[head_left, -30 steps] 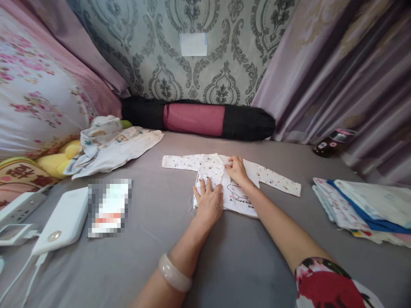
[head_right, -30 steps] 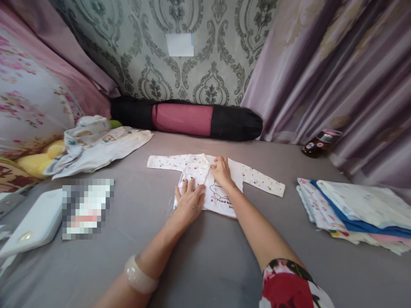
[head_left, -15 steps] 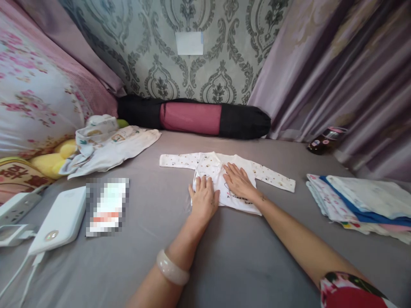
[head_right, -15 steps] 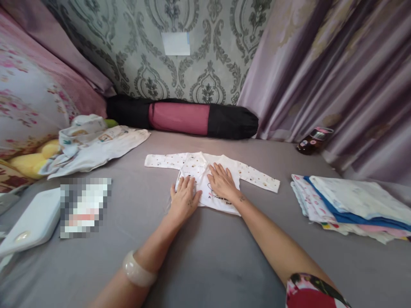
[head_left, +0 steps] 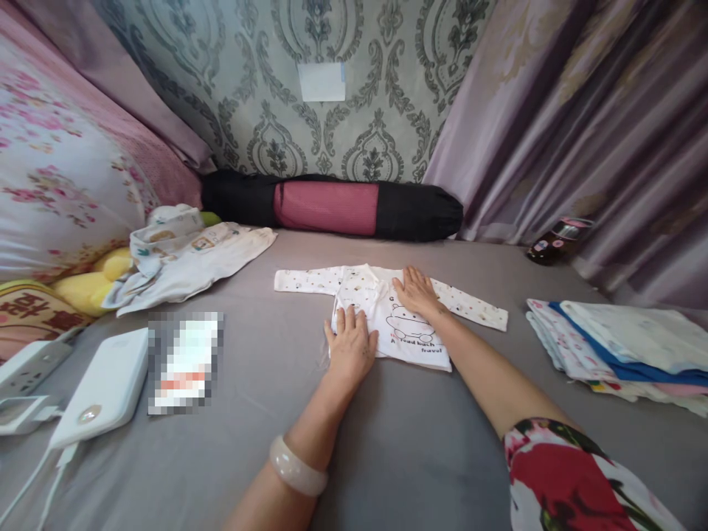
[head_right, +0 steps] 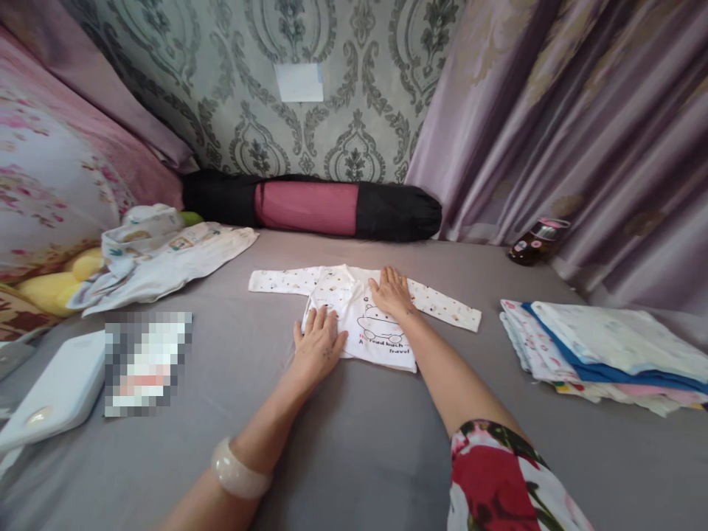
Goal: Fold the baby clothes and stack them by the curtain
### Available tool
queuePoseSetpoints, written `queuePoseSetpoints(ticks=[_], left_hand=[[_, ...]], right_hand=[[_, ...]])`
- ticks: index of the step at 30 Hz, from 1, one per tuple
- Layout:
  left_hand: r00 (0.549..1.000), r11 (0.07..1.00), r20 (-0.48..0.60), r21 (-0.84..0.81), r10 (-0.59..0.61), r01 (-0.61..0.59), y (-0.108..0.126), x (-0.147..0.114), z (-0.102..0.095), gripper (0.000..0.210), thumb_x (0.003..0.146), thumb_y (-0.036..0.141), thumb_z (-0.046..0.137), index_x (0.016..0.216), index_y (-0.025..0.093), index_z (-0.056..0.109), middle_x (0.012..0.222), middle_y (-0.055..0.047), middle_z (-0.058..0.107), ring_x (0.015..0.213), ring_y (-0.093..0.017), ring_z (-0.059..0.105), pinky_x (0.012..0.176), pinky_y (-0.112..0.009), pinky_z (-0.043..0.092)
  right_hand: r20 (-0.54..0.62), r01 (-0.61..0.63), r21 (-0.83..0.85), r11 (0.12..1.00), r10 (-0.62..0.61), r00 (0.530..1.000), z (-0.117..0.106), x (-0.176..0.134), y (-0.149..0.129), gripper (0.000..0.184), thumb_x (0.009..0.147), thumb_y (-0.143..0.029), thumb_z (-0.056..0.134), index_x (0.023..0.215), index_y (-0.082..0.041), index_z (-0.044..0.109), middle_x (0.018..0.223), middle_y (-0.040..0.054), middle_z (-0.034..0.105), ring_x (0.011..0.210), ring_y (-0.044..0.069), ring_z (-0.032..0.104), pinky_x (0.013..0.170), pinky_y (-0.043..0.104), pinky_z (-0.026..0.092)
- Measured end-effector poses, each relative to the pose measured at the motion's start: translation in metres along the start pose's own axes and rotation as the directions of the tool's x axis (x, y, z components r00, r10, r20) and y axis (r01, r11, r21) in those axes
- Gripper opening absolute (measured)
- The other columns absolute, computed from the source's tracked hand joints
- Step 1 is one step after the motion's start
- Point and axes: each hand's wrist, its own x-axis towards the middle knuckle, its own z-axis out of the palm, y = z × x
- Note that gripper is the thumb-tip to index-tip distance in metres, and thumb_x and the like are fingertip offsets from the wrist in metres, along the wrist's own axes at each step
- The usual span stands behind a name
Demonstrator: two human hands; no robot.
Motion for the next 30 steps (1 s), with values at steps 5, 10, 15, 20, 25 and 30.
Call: queuePoseSetpoints(ticks=[5, 10, 15, 20, 25, 30], left_hand=[[1.000, 1.000, -0.009, -0.023, 0.009, -0.009, -0.001, 0.000, 0.000, 0.051, 0.094, 0.039, 0.037, 0.139, 0.017, 0.043, 0.154, -0.014, 0.031, 0.144, -0.034, 0.022, 0.112, -0.062, 0.020], [0.999, 0.998, -0.045, -0.065, -0.007, 0.004, -0.001, -0.002, -0.003, 0.045, 0.092, 0.038, 0.042, 0.133, 0.021, 0.049, 0.152, -0.012, 0.036, 0.142, -0.032, 0.026, 0.112, -0.059, 0.020], [0.989, 0.983, -0.140, -0.184, -0.046, 0.019, -0.002, -0.003, -0.007, 0.034, 0.092, 0.037, 0.046, 0.120, 0.022, 0.058, 0.142, -0.010, 0.051, 0.138, -0.026, 0.036, 0.112, -0.051, 0.023], [0.958, 0.917, -0.197, -0.380, -0.208, 0.121, -0.012, 0.004, -0.013, 0.033, 0.094, 0.030, 0.039, 0.120, 0.020, 0.057, 0.122, -0.009, 0.065, 0.118, -0.022, 0.055, 0.104, -0.041, 0.034], [0.893, 0.846, -0.182, -0.441, -0.411, 0.300, -0.037, 0.011, -0.028, 0.034, 0.091, 0.026, 0.039, 0.117, 0.021, 0.061, 0.119, -0.009, 0.066, 0.113, -0.026, 0.055, 0.097, -0.041, 0.038], [0.830, 0.783, -0.152, -0.457, -0.536, 0.422, -0.060, 0.012, -0.042, 0.029, 0.088, 0.030, 0.043, 0.104, 0.023, 0.067, 0.109, -0.008, 0.070, 0.112, -0.031, 0.053, 0.096, -0.045, 0.036]], right_hand=[[0.001, 0.015, 0.006, 1.000, -0.015, 1.000, -0.001, -0.002, 0.001, 0.070, 0.097, -0.049, 0.013, 0.150, -0.004, 0.024, 0.157, 0.0166, 0.019, 0.145, 0.027, 0.014, 0.117, 0.047, 0.010], [0.033, 0.144, 0.004, 0.990, -0.144, 0.989, -0.003, -0.044, -0.003, 0.068, 0.097, -0.051, 0.013, 0.152, -0.011, 0.023, 0.159, 0.0128, 0.015, 0.147, 0.025, 0.009, 0.117, 0.047, 0.007], [0.075, 0.244, 0.025, 0.969, -0.245, 0.967, -0.007, -0.096, -0.006, 0.068, 0.097, -0.054, 0.013, 0.153, -0.015, 0.022, 0.160, 0.0108, 0.012, 0.147, 0.024, 0.007, 0.118, 0.048, 0.007], [0.061, 0.322, 0.033, 0.946, -0.324, 0.944, -0.011, -0.138, -0.009, 0.064, 0.098, -0.053, 0.014, 0.152, -0.019, 0.026, 0.159, 0.0092, 0.016, 0.147, 0.023, 0.009, 0.118, 0.048, 0.009], [0.082, 0.387, 0.028, 0.922, -0.388, 0.918, -0.017, -0.171, -0.011, 0.061, 0.100, -0.048, 0.016, 0.153, -0.019, 0.022, 0.159, 0.0090, 0.017, 0.147, 0.022, 0.008, 0.119, 0.047, 0.007], [0.131, 0.436, 0.066, 0.898, -0.441, 0.888, -0.025, -0.198, -0.012, 0.064, 0.098, -0.052, 0.021, 0.154, -0.022, 0.017, 0.159, 0.0057, 0.015, 0.147, 0.023, 0.011, 0.119, 0.046, 0.012]])
